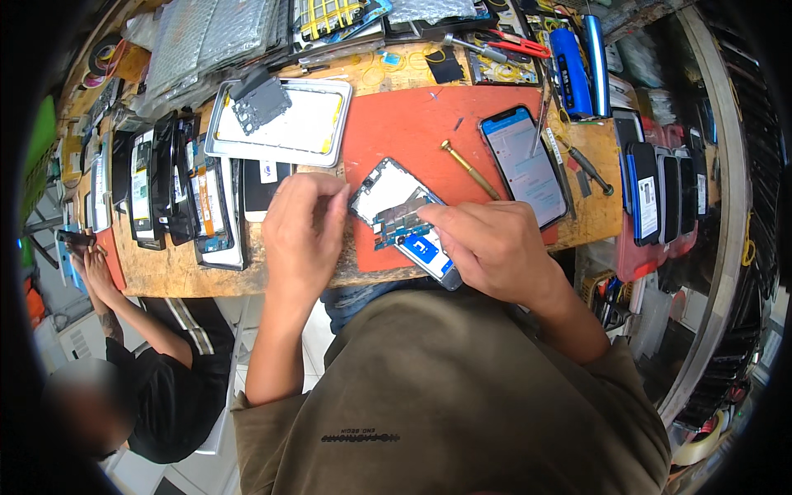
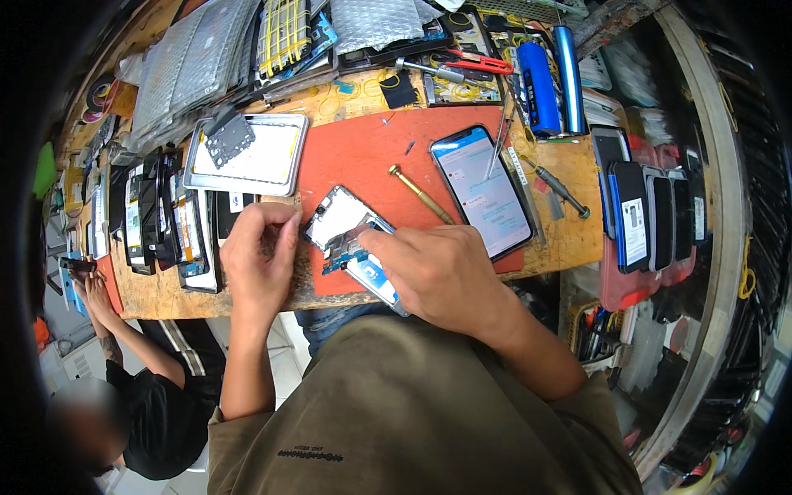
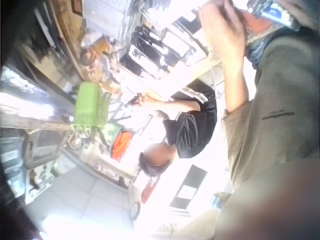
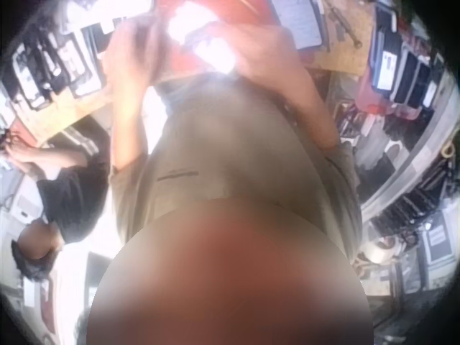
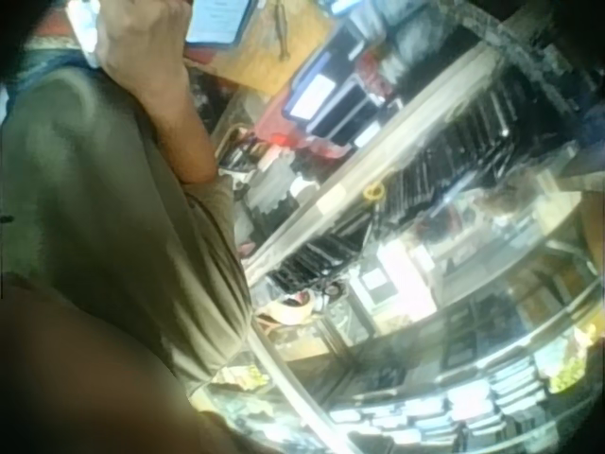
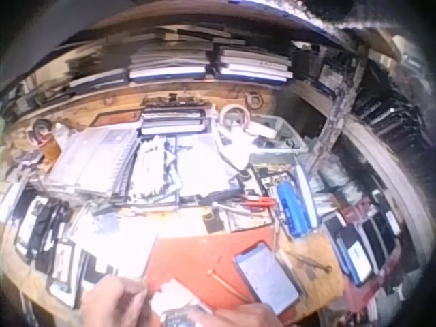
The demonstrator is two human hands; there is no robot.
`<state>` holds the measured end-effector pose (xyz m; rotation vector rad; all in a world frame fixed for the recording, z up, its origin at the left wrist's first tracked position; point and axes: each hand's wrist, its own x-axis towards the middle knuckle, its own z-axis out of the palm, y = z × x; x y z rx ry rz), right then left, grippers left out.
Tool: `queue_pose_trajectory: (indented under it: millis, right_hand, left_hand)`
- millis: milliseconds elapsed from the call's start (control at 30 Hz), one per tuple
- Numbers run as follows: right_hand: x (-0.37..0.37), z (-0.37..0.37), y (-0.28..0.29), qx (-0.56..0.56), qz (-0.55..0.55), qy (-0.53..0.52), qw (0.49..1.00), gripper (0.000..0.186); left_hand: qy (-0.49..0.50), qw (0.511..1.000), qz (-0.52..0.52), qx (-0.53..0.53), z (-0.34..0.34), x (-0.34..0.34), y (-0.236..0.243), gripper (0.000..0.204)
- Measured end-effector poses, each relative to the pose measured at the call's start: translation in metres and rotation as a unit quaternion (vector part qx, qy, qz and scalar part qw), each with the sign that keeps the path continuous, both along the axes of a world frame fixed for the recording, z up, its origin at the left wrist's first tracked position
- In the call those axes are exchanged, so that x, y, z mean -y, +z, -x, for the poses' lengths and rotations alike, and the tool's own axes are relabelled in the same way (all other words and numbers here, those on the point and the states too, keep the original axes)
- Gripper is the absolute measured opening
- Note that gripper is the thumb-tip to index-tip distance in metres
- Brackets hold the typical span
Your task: The person uses a screwdriver to remove screws from a disassembled smartphone and then handles a second smartphone, turning it over and pressing the screen. The person also picks up and examines a stack of packaged phone parts.
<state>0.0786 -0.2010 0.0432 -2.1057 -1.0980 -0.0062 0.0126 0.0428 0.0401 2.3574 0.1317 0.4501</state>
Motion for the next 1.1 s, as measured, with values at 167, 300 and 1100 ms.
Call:
queue_pose_trajectory:
  millis: [167,300,1100]
  right_hand:
    - [0.001,0.000,0.003,0.001,0.010,0.001,1.000,0.030]
    - [0.000,0.002,0.002,0.002,0.005,-0.003,1.000,0.030]
    - [0.001,0.002,0.005,-0.007,0.013,0.000,1.000,0.027]
  left_hand:
    - [0.001,0.999,-0.034,-0.033,-0.010,0.009,-0.005,0.011]
    - [-0.009,0.999,-0.015,-0.031,-0.013,0.013,-0.009,0.011]
    - [-0.093,0.948,-0.294,0.080,-0.007,-0.007,0.001,0.027]
